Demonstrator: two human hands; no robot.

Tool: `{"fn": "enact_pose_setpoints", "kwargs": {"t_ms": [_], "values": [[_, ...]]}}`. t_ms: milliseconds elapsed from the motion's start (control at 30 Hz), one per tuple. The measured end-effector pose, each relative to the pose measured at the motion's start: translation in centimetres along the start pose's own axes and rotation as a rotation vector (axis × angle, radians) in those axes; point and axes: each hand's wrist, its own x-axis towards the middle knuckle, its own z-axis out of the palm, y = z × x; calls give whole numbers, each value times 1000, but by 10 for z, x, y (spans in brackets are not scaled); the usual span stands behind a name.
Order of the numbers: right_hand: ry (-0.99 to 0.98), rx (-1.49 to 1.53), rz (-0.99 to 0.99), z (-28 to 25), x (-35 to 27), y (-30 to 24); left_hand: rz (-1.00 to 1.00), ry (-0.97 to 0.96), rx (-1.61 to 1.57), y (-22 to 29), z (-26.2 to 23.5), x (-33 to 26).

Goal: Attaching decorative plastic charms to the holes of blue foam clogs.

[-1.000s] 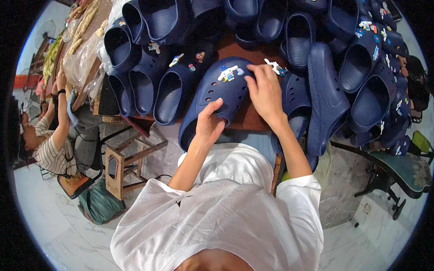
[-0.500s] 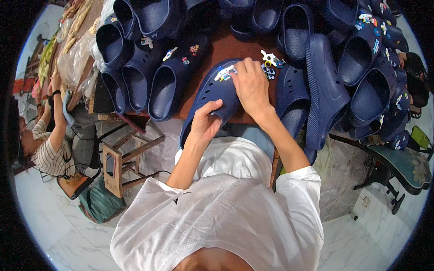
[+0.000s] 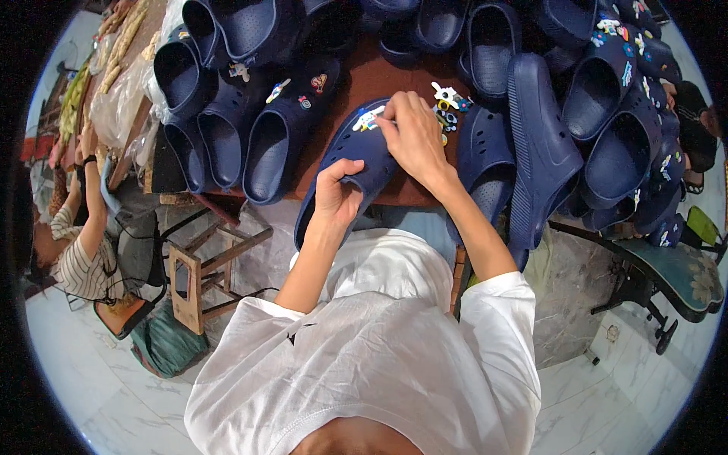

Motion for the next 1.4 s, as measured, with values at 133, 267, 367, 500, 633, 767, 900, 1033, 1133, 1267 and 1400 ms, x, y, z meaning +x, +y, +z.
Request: {"fn": "enact_pose_setpoints", "kwargs": {"t_ms": [133, 267, 367, 500, 633, 767, 900, 1033, 1133, 1267, 1400], "values": [[139, 206, 274, -15, -5, 11, 10, 20, 47, -1, 4, -7], [158, -22, 242, -25, -11, 52, 30, 61, 77, -9, 3, -13], [84, -139, 225, -26, -13, 52, 68, 81, 100, -14, 1, -17], [119, -173, 103, -39, -3, 22, 52, 59, 79, -13, -8, -13], [-64, -61, -143, -34, 14, -6, 24, 87, 90, -13, -11, -11], [-200, -109, -210, -22, 14, -6, 35, 22, 106, -13, -7, -13], [-310, -103, -188, -23, 16, -7, 43, 29, 112, -12, -2, -14], [-326, -27, -198, -20, 21, -6, 29, 33, 97, -10, -2, -11], [-292, 89, -195, -18, 23, -8, 53, 44, 101, -14, -4, -10], [-311, 51, -206, -20, 23, -12, 46, 64, 121, -16, -5, -12], [-338, 23, -223, -18, 19, -27, 103, 42, 75, -7, 2, -4]]}}
